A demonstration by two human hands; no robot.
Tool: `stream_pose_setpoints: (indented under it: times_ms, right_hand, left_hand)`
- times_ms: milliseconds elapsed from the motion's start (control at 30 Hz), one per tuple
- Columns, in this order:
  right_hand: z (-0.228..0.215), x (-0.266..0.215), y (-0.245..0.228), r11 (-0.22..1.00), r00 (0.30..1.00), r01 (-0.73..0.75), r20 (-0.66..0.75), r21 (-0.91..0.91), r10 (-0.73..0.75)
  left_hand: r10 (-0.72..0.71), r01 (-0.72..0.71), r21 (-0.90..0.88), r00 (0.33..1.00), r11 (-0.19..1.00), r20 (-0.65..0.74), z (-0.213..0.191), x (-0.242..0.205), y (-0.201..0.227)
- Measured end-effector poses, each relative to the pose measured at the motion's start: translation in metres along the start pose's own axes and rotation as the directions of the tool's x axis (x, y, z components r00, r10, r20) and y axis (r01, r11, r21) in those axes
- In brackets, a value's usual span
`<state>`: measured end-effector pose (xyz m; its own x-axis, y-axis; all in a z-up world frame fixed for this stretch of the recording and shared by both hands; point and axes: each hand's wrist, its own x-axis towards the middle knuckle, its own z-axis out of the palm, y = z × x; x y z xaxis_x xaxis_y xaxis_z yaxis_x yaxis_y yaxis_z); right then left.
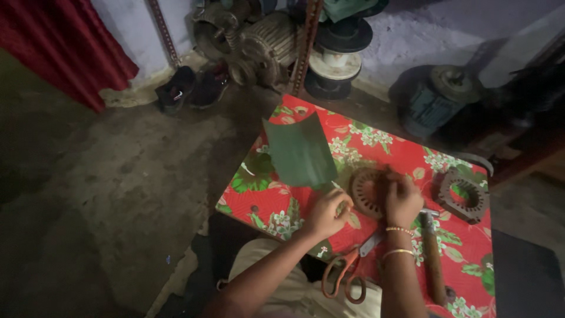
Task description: The person inserts insulation material into the slots of a motor stator by hand and cuts a strip of insulation material using scissors.
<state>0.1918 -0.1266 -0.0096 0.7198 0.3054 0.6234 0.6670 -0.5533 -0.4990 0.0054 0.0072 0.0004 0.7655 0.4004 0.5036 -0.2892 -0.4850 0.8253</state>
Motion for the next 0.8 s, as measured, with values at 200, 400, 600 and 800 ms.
stream_pose_setpoints:
  times_ms: [200, 400, 600, 800]
  right_hand:
    - [0.0, -0.011, -0.013, 0.987, 0.988, 0.146, 0.061, -0.064, -0.142]
    - [-0.013, -0.022, -0.046, 0.97, 0.968, 0.208, 0.119, 0.125, -0.223]
    - [-0.039, -0.027, -0.052, 0.978, 0.948, 0.188, 0.244, 0.091, -0.205]
    - [-0.041, -0.023, -0.054, 0.944, 0.924, 0.266, 0.228, 0.195, -0.308]
  left_hand:
    - [0.025, -0.025, -0.012, 1.0, 1.0, 0.002, 0.004, 0.001, -0.003]
    - [-0.051, 0.051, -0.016, 0.999, 0.999, 0.012, 0.001, 0.003, -0.001]
    - [-0.028, 0.029, 0.036, 0.999, 0.999, -0.025, -0.002, 0.005, 0.006]
    - [0.122, -0.11, 0.143, 0.99, 0.984, -0.077, 0.001, 0.003, 0.003]
